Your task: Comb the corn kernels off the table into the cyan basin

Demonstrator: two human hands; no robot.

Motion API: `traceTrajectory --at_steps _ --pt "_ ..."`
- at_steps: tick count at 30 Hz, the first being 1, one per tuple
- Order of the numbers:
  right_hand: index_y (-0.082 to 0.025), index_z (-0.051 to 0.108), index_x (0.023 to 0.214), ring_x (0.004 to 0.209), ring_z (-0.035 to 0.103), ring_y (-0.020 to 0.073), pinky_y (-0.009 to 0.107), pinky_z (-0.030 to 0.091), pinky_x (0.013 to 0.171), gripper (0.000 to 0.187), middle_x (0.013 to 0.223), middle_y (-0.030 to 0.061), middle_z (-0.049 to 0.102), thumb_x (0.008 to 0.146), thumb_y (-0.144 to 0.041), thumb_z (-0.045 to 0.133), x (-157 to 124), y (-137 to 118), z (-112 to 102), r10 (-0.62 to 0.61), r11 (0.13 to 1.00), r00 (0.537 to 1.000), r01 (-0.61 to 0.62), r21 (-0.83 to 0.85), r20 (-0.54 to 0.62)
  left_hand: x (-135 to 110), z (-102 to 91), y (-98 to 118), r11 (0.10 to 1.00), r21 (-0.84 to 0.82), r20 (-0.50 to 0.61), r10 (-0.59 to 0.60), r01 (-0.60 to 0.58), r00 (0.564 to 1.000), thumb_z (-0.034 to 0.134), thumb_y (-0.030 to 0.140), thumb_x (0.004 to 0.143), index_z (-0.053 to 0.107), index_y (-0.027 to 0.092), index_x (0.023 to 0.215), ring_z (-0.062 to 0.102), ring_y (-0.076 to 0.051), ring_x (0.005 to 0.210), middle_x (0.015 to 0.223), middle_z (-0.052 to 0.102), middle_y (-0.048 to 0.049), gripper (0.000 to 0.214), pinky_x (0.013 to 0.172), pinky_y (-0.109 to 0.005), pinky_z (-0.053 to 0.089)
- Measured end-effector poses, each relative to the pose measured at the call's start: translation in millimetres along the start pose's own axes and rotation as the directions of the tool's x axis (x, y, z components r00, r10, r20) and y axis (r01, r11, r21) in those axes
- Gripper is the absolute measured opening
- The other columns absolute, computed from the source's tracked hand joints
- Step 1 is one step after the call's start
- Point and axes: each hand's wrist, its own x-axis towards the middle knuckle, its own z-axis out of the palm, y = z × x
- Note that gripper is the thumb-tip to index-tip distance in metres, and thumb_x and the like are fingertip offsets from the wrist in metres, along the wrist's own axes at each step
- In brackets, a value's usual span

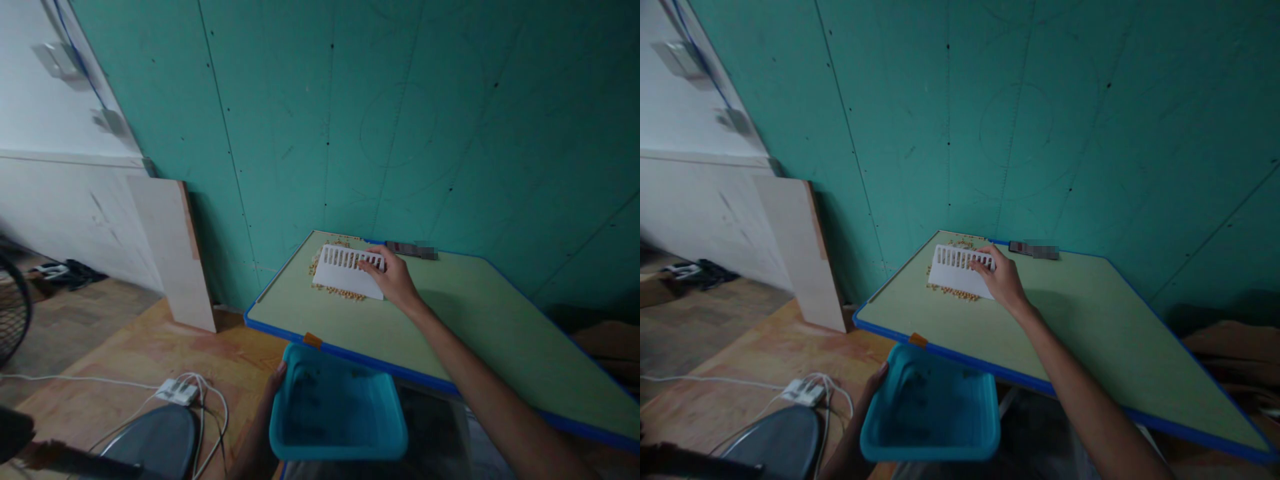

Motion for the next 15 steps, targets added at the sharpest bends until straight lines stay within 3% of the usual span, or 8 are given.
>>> traceTrajectory --at_steps 6,11,15 --pt "-0.022 0.066 0.101 0.071 0.065 0.021 0.031 0.047 0.061 0.031 0.084 0.0042 0.072 0.082 -0.046 0.071 -0.9 -4.0 1.9 0.026 0.999 1.0 -0.027 0.037 0.007 -2.8 7.2 2.5 1.0 0.014 0.008 -0.01 0.01 1.0 0.067 0.048 0.086 0.052 0.019 0.147 0.071 -0.036 0.113 0.118 0.079 -0.0127 0.069 0.105 -0.05 0.051" --pt "-0.022 0.066 0.1 0.071 0.065 0.0207 0.031 0.048 0.062 0.031 0.084 0.0037 0.072 0.082 -0.047 0.071 -1.2 -6.4 0.5 0.017 0.999 1.0 -0.018 0.037 0.005 -6.3 13.4 4.5 0.999 0.02 0.063 -0.05 0.049 0.997 0.063 0.051 0.09 0.051 0.009 0.146 0.07 -0.035 0.115 0.116 0.079 -0.0166 0.071 0.111 -0.052 0.046" --pt "-0.022 0.067 0.101 0.071 0.063 0.0202 0.03 0.047 0.061 0.033 0.085 0.004 0.072 0.082 -0.049 0.071 -1.7 -7.8 1.3 0.004 0.999 0.999 -0.001 0.05 -0.044 -6.8 13.0 7.3 0.999 -0.022 0.08 -0.038 0.039 0.996 0.064 0.049 0.09 0.046 0.01 0.149 0.07 -0.034 0.116 0.117 0.079 -0.015 0.074 0.111 -0.052 0.046"
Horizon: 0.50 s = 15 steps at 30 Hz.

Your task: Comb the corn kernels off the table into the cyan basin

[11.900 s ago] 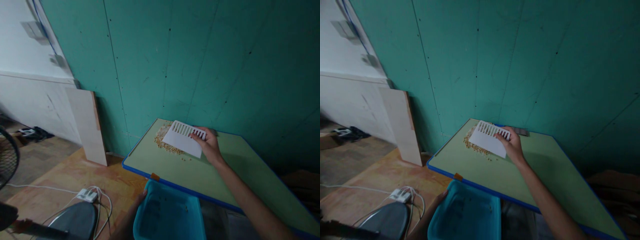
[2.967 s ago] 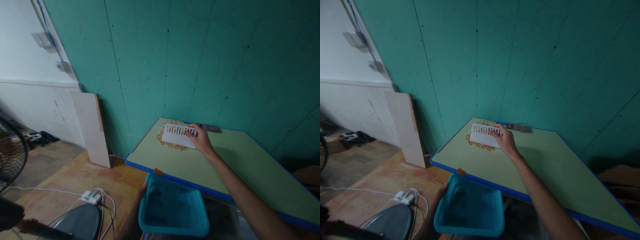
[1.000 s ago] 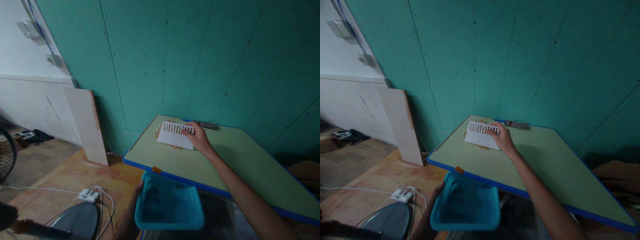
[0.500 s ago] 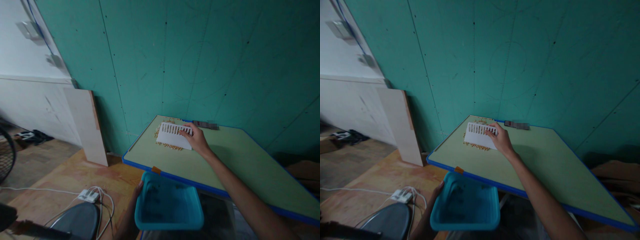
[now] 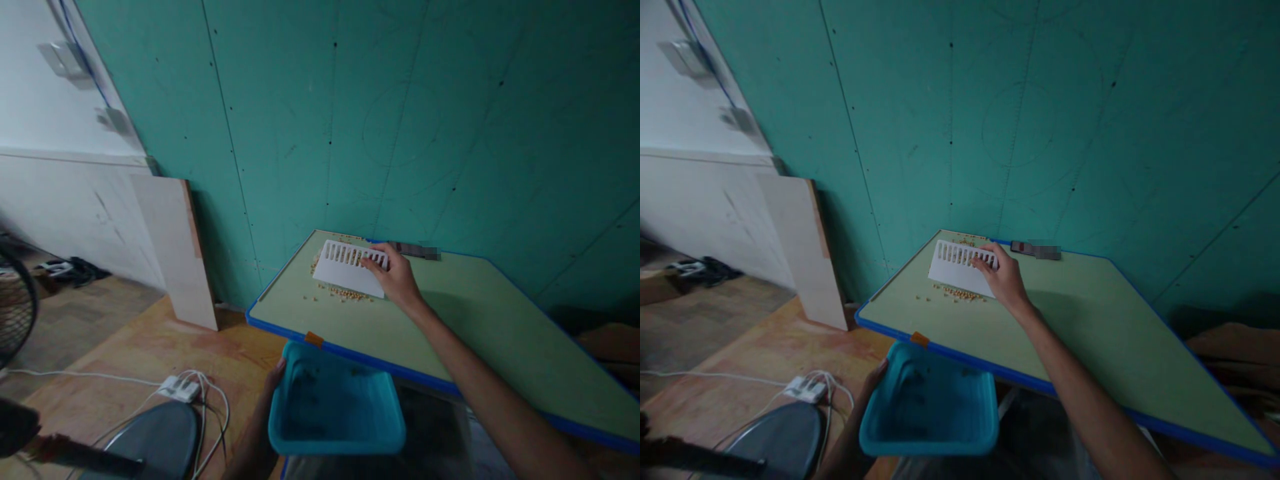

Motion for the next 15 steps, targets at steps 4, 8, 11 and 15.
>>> traceTrajectory --at_steps 4,8,11,15 --pt "-0.023 0.067 0.101 0.069 0.063 0.0201 0.03 0.048 0.06 0.034 0.083 0.0038 0.071 0.082 -0.051 0.071 -2.0 -4.5 2.2 0.006 0.999 0.999 -0.004 0.041 -0.04 -2.1 -2.6 7.6 0.999 0.013 -0.08 0.036 -0.035 0.996 0.066 0.05 0.088 0.041 0.012 0.153 0.07 -0.034 0.115 0.119 0.078 -0.0149 0.079 0.11 -0.051 0.047" --pt "-0.022 0.067 0.101 0.068 0.063 0.0197 0.03 0.048 0.059 0.035 0.085 0.0042 0.072 0.081 -0.05 0.072 -4.2 -9.9 5.2 0.011 0.999 1.0 -0.01 0.048 -0.017 -5.0 -5.9 15.7 0.99 0.069 -0.136 0.132 -0.123 0.982 0.065 0.049 0.089 0.046 0.015 0.15 0.07 -0.033 0.116 0.118 0.079 -0.0129 0.072 0.11 -0.049 0.047" --pt "-0.022 0.067 0.101 0.068 0.063 0.0202 0.031 0.048 0.059 0.036 0.084 0.0045 0.072 0.08 -0.05 0.072 -3.8 -12.0 11.0 0.024 0.998 1.0 -0.024 0.064 0.005 -6.9 -7.6 19.4 0.986 0.06 -0.104 0.163 -0.157 0.981 0.063 0.05 0.089 0.054 0.014 0.145 0.069 -0.033 0.118 0.116 0.079 -0.0126 0.066 0.11 -0.049 0.047" --pt "-0.022 0.066 0.1 0.068 0.063 0.0204 0.031 0.047 0.059 0.036 0.081 0.004 0.071 0.079 -0.05 0.073 0.7 -12.9 24.5 0.038 0.993 0.999 -0.04 0.113 0.015 -8.5 -8.4 21.8 0.987 0.045 -0.106 0.161 -0.157 0.981 0.065 0.052 0.088 0.054 0.014 0.145 0.069 -0.034 0.118 0.114 0.08 -0.0115 0.069 0.109 -0.048 0.048"
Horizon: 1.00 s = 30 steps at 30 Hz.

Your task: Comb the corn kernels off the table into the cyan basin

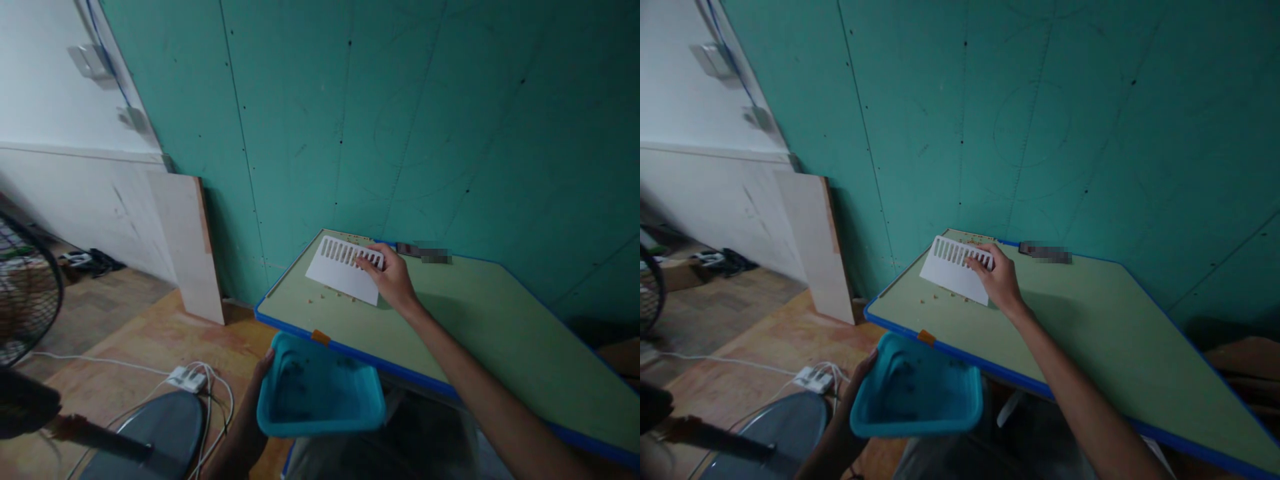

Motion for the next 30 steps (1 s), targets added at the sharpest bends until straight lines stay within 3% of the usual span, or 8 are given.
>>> traceTrajectory --at_steps 5,9,12,17,21,30 --pt "-0.02 0.065 0.096 0.072 0.064 0.022 0.032 0.048 0.062 0.035 0.082 0.0065 0.071 0.076 -0.047 0.073 14.7 2.7 18.2 0.03 1.0 0.999 -0.03 -0.003 -0.032 -0.2 0.4 2.2 1.0 0.0 -0.029 -0.001 0.001 1.0 0.066 0.05 0.088 0.05 0.016 0.148 0.07 -0.032 0.116 0.114 0.08 -0.0107 0.071 0.11 -0.046 0.048" --pt "-0.019 0.065 0.094 0.076 0.065 0.0242 0.035 0.049 0.067 0.037 0.086 0.0087 0.072 0.072 -0.047 0.073 22.2 5.6 30.9 0.05 0.999 0.991 -0.052 -0.015 -0.121 1.9 0.2 3.4 0.999 -0.02 -0.031 -0.048 0.048 0.998 0.066 0.051 0.088 0.043 0.013 0.152 0.071 -0.035 0.113 0.117 0.079 -0.0151 0.078 0.109 -0.051 0.047" --pt "-0.018 0.066 0.094 0.075 0.065 0.024 0.036 0.049 0.069 0.035 0.086 0.0088 0.073 0.073 -0.045 0.072 19.0 8.8 35.9 0.044 0.999 0.992 -0.047 -0.027 -0.119 4.0 -1.5 3.4 0.996 -0.04 -0.023 -0.082 0.081 0.996 0.064 0.053 0.088 0.046 0.012 0.15 0.072 -0.036 0.112 0.114 0.079 -0.016 0.076 0.108 -0.053 0.048" --pt "-0.018 0.065 0.095 0.074 0.066 0.024 0.036 0.049 0.068 0.036 0.086 0.0092 0.073 0.072 -0.045 0.073 15.1 15.9 34.5 0.074 0.997 0.985 -0.072 0.013 -0.159 9.2 -10.6 0.0 0.996 -0.042 0.014 -0.082 0.082 0.997 0.064 0.055 0.087 0.052 0.013 0.145 0.071 -0.033 0.114 0.114 0.08 -0.0141 0.073 0.11 -0.049 0.047" --pt "-0.019 0.064 0.093 0.072 0.065 0.024 0.036 0.048 0.067 0.033 0.082 0.0081 0.072 0.073 -0.044 0.072 15.2 18.1 31.9 0.067 0.998 0.986 -0.069 -0.006 -0.152 11.2 -14.7 -3.0 0.998 -0.03 0.042 -0.051 0.052 0.998 0.066 0.054 0.086 0.049 0.015 0.149 0.069 -0.033 0.117 0.117 0.079 -0.013 0.076 0.108 -0.049 0.049" --pt "-0.021 0.065 0.095 0.073 0.066 0.0232 0.034 0.047 0.067 0.028 0.083 0.0073 0.073 0.077 -0.04 0.07 8.3 17.2 31.3 0.032 0.997 0.993 -0.039 -0.061 -0.111 -8.5 8.7 1.3 0.999 -0.017 0.01 0.035 -0.034 0.999 0.065 0.051 0.088 0.061 0.017 0.139 0.071 -0.031 0.114 0.103 0.083 -0.008 0.061 0.108 -0.044 0.049"
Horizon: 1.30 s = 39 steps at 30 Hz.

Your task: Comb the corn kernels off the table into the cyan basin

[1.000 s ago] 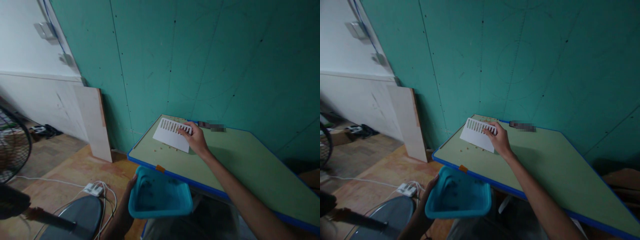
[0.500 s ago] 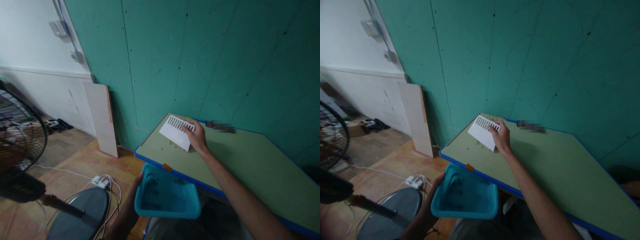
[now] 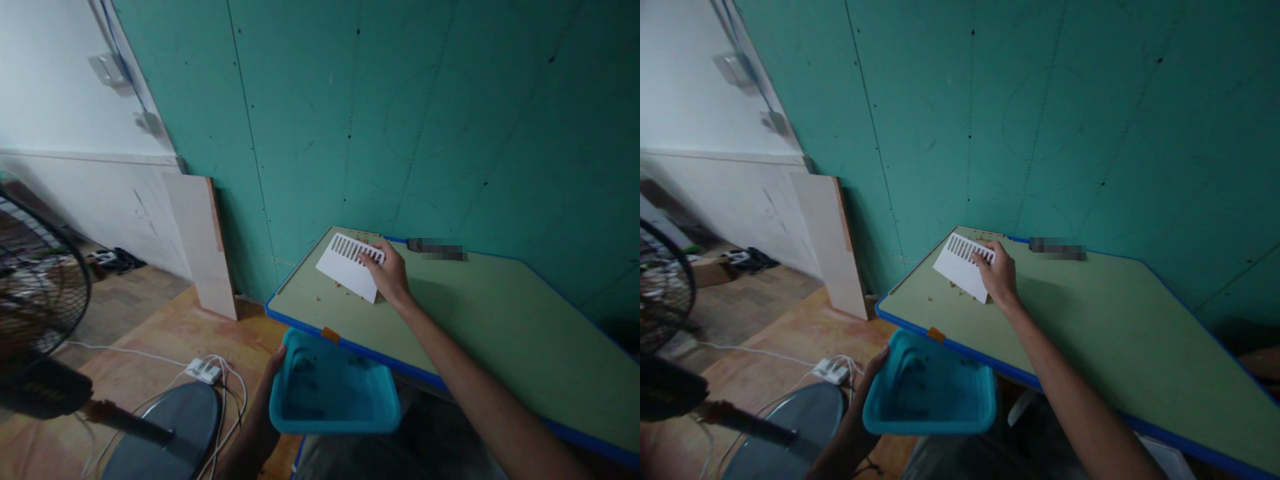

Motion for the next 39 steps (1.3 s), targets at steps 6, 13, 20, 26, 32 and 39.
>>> traceTrajectory --at_steps 6,13,20,26,32,39 --pt "-0.021 0.065 0.094 0.074 0.067 0.024 0.035 0.047 0.066 0.028 0.083 0.0076 0.073 0.077 -0.041 0.071 -0.7 0.6 0.9 0.029 1.0 1.0 -0.029 -0.012 0.008 1.0 3.7 2.2 0.995 -0.001 -0.044 -0.095 0.095 0.994 0.062 0.054 0.089 0.056 0.014 0.143 0.071 -0.032 0.115 0.106 0.082 -0.0115 0.068 0.108 -0.047 0.049" --pt "-0.02 0.065 0.095 0.076 0.067 0.0248 0.035 0.048 0.066 0.031 0.085 0.0088 0.073 0.074 -0.043 0.072 -0.1 4.7 3.6 0.053 0.998 0.997 -0.054 0.014 0.058 4.4 -0.1 -0.4 0.995 0.015 -0.037 -0.093 0.094 0.995 0.063 0.056 0.088 0.048 0.009 0.148 0.071 -0.034 0.114 0.109 0.081 -0.0158 0.078 0.106 -0.049 0.05" --pt "-0.019 0.068 0.098 0.077 0.066 0.0239 0.035 0.048 0.066 0.034 0.087 0.0087 0.073 0.076 -0.044 0.072 -1.4 5.3 6.4 0.012 0.999 0.995 -0.017 0.045 0.099 3.6 -5.5 -3.1 1.0 0.015 0.032 -0.017 0.017 0.999 0.065 0.054 0.087 0.054 0.018 0.146 0.069 -0.032 0.118 0.117 0.079 -0.0104 0.07 0.108 -0.045 0.049" --pt "-0.019 0.069 0.098 0.074 0.065 0.0224 0.033 0.048 0.065 0.035 0.084 0.0067 0.073 0.074 -0.044 0.074 -1.6 7.2 8.3 0.023 0.998 0.988 -0.031 0.052 0.15 0.1 -1.1 0.8 0.999 0.037 0.068 0.004 -0.007 0.998 0.064 0.048 0.088 0.066 0.018 0.133 0.066 -0.032 0.124 0.11 0.081 -0.0082 0.054 0.112 -0.046 0.045" --pt "-0.02 0.068 0.095 0.072 0.065 0.0209 0.031 0.047 0.062 0.032 0.083 0.0057 0.072 0.074 -0.044 0.075 -7.4 -1.9 8.6 0.049 0.995 0.965 -0.069 0.07 0.257 -3.5 2.2 2.4 1.0 0.018 0.005 0.008 -0.008 1.0 0.063 0.051 0.089 0.068 0.017 0.129 0.069 -0.032 0.119 0.104 0.083 -0.0085 0.053 0.112 -0.046 0.045" --pt "-0.02 0.067 0.093 0.072 0.066 0.0207 0.031 0.049 0.06 0.033 0.084 0.0057 0.073 0.073 -0.044 0.078 -17.5 -14.5 9.1 0.056 0.976 0.9 -0.14 0.164 0.433 4.2 -6.6 2.1 1.0 0.025 0.016 -0.004 0.003 1.0 0.063 0.052 0.089 0.058 0.015 0.142 0.072 -0.032 0.113 0.112 0.081 -0.011 0.064 0.11 -0.047 0.047"
